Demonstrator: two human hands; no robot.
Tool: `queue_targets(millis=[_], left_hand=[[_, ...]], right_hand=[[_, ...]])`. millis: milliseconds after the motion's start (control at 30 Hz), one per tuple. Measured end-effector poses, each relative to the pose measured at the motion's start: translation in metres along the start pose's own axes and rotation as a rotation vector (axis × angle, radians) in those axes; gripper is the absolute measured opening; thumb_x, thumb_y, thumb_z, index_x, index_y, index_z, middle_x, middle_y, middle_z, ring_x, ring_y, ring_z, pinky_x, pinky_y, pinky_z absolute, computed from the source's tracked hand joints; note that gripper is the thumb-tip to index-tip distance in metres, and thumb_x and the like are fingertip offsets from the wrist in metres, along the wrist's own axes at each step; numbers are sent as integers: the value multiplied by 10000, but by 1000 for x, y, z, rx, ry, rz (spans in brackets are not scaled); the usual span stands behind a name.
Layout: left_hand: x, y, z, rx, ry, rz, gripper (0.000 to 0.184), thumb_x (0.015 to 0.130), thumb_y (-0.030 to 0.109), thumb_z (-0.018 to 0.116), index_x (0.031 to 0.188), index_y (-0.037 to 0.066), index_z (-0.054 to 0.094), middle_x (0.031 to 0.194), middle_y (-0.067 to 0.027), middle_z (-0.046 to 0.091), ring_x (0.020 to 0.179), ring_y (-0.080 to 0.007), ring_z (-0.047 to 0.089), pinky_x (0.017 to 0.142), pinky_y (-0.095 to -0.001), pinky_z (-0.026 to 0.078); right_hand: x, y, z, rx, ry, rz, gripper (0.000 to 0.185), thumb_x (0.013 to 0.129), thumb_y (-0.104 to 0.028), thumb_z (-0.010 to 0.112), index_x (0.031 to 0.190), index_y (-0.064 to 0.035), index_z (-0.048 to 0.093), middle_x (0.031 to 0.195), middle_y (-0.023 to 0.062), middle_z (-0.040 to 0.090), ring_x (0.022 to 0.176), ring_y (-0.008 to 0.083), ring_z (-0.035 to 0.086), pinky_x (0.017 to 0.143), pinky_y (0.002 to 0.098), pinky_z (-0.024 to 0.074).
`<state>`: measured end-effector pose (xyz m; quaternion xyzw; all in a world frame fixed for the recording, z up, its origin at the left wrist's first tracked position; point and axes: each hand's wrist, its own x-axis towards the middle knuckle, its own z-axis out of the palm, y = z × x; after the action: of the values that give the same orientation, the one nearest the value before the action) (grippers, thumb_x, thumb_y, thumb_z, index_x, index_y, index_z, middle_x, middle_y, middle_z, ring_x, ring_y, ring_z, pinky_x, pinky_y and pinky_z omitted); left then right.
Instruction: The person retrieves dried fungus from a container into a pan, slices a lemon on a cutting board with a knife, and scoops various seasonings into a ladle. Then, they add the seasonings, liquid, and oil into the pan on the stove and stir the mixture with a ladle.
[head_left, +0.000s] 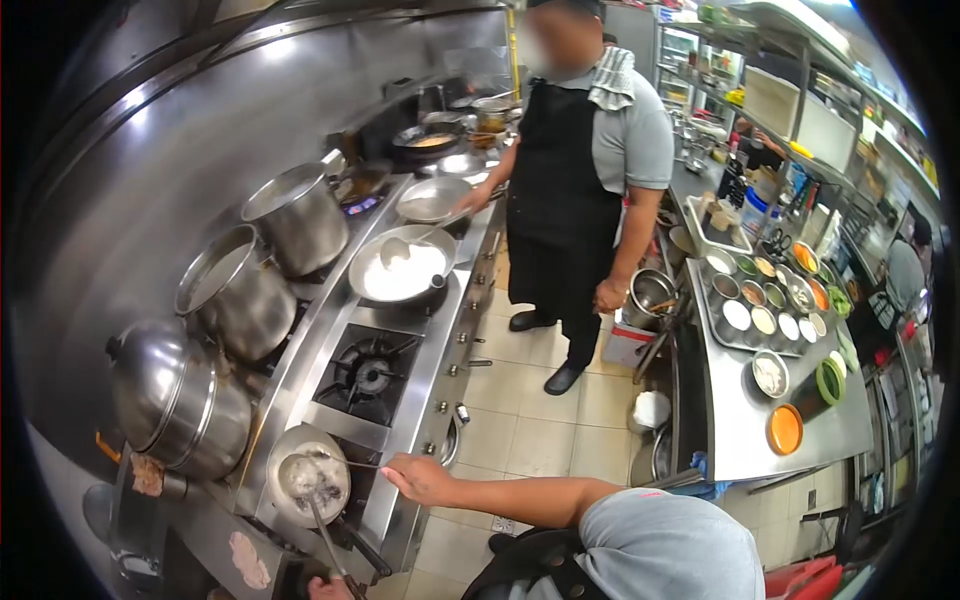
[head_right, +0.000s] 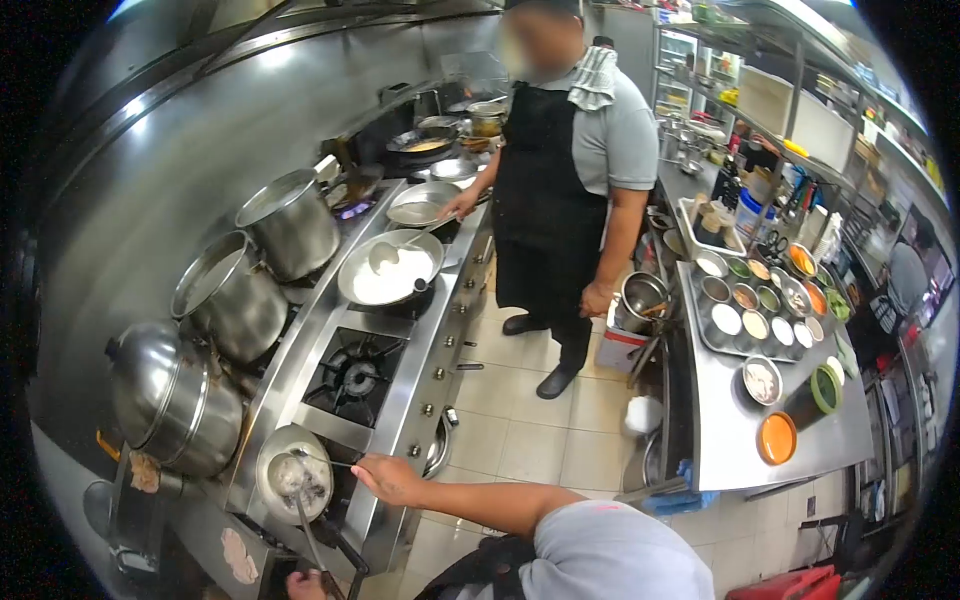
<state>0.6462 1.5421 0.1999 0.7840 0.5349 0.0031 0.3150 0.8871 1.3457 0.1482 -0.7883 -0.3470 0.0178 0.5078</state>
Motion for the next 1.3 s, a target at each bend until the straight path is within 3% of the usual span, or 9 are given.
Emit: queue_targets(millis=[133, 200, 300, 533, 767, 900, 967, 1000, 1300], left_hand=[[18, 0, 22, -214, 195, 274, 444, 822, 353, 669, 1122, 27, 645, 1099, -252, 638, 1046, -295, 615, 936, -436, 437], [52, 7, 75, -509, -34, 500, 293, 887, 207, 636, 1090, 7, 566, 800, -70, 645, 597, -142, 610, 491, -283, 494], [16, 40, 159, -416, -357, 677, 278, 869, 132, 659, 1094, -13, 588, 791, -49, 629, 630, -124, 585, 531, -267, 490], [-131, 95, 322, -31, -1119, 282, 288, 910, 157, 594, 1139, -17, 583, 918, -91, 684, 770, -144, 642, 604, -260, 488], [-304, 88, 553, 416, -1373, 1152, 459, 770, 148, 722, 1186, 59, 550, 1177, -102, 599, 1078, -190, 556, 944, -340, 447], [-399, 74, 634, -203, -2047, 1024, 449, 774, 179, 720, 1173, 70, 546, 1135, -82, 600, 1088, -208, 542, 965, -351, 429], [-398, 14, 735, 88, -1696, 1350, 486, 811, 351, 645, 1199, 68, 574, 1207, -180, 608, 1155, -297, 556, 971, -395, 435], [-404, 11, 734, 57, -1746, 1033, 541, 809, 432, 627, 1208, 70, 573, 1187, -183, 621, 1124, -309, 582, 948, -401, 456], [-468, 78, 589, 492, -1667, 1121, 590, 818, 484, 614, 1216, 49, 581, 1202, -160, 623, 1104, -236, 591, 865, -354, 484]], right_hand=[[-55, 38, -31, -86, -60, 113, 322, 960, -300, 463, 846, -26, 588, 883, 162, 601, 825, 356, 591, 734, 438, 482], [-95, 100, -26, -127, -299, 246, 298, 956, -278, 456, 878, -21, 585, 876, 152, 622, 807, 333, 608, 726, 419, 499], [-168, 171, -47, 55, -285, 13, 270, 958, -244, 442, 943, -25, 598, 803, 122, 632, 712, 258, 623, 656, 376, 516], [-307, 117, -235, 702, -80, 755, 262, 894, -116, 421, 1114, -51, 548, 703, 27, 579, 558, 108, 529, 504, 268, 458], [-444, 87, -338, 612, 169, 742, 178, 944, -201, 462, 905, -77, 584, 639, -23, 514, 520, 65, 422, 459, 238, 318], [-496, 62, -369, 800, 364, 781, 153, 935, -203, 503, 984, -76, 573, 616, -46, 419, 485, 49, 339, 435, 203, 257], [-507, 40, -386, 881, 431, 765, 263, 987, -315, 479, 968, -71, 575, 570, -43, 398, 464, 52, 318, 425, 213, 243], [-518, 45, -387, 888, 432, 698, 296, 1001, -330, 460, 959, -61, 577, 570, -41, 402, 461, 52, 313, 426, 213, 241], [-540, 37, -407, 727, 417, 840, 286, 999, -273, 465, 945, -16, 578, 561, -16, 449, 478, 55, 390, 447, 206, 308]])
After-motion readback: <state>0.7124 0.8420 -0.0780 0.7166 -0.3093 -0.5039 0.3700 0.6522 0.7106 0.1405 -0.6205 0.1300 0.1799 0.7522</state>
